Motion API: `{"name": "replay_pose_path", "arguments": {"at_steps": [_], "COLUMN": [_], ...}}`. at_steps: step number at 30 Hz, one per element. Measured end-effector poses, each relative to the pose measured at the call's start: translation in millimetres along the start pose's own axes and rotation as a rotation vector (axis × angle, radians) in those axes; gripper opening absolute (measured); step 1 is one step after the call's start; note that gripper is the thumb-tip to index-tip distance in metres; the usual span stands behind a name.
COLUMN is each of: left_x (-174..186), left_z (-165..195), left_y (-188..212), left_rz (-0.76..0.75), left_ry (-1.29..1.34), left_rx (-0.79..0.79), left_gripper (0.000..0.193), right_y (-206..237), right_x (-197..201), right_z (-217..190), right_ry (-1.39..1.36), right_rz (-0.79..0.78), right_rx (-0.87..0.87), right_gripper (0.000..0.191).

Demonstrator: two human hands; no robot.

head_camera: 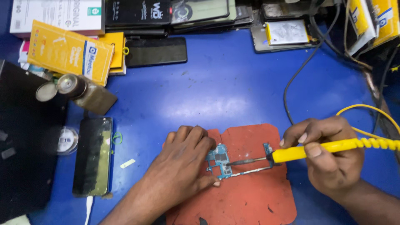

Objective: The person uses a soldering iron to apply heat to a small blue circuit board placed on a red mat. The left hand stabilizes the board while the right hand moves the soldering iron across different points on the board.

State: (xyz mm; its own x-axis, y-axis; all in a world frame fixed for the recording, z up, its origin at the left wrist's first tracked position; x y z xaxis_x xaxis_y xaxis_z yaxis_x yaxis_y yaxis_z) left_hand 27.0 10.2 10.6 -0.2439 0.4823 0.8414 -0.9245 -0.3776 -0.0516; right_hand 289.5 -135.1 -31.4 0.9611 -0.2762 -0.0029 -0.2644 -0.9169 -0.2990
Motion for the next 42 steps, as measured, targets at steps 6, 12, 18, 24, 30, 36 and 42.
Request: {"name": "replay_pose_path", "arguments": {"at_steps": [6,12,18,24,30,36,42], "left_x": [1.2,1.1,-1.0,0.9,1.0,1.0,-0.5], "left_z": [1.2,0.5,-0.5,-0.9,-0.3,-1.0,-1.1], "left_y": [-0.1,-1.2,-0.1,0.1,0.7,0.7,0.1], "left_rz": [-0.024,-0.037,-0.031,0.013,-0.027,-0.012,-0.032], "left_ry": [-0.012,-0.019,-0.008,-0.033,-0.031,-0.038,-0.029], "left_rx": [0.004,0.009,0.016,-0.028,-0.019,-0.022,0.0], "left_gripper": [0.071,0.074,0.071,0.071,0.073,0.071,0.07], "right_y": [2.2,-0.9,1.4,1.0,0.6,0.4,2.3], "right_x": [-5.3,-9.3,-8.2,-6.9,-4.4,-3.4,-5.1], "right_z": [-3.2,-3.4,-5.8,-5.2,-7.0,-3.6,-3.9], "right_ry": [0.06,0.069,0.073,0.1,0.112,0.072,0.078], "right_rz": [-0.023,0.002,-0.006,-0.006,-0.027,-0.002,-0.017], "right_rx": [0.022,0.061,0.064,0.088,0.085,0.059,0.068], "right_gripper": [0.014,0.013,0.022,0.028,0.027,0.027,0.028]}}
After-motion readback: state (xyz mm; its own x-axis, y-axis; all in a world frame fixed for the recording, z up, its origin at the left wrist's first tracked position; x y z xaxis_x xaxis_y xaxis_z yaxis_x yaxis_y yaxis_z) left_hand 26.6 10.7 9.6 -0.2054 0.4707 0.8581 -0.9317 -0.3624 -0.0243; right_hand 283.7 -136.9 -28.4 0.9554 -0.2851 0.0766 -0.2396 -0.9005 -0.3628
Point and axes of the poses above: each hand's wrist, its own y-axis away from the middle knuckle, its own x-axis out of the back of the hand, z = x × y, the point moved 2 cm from there along -y, towards the middle knuckle, and after that the axes turned 7 degrees about -x, right-handed, at the moved point
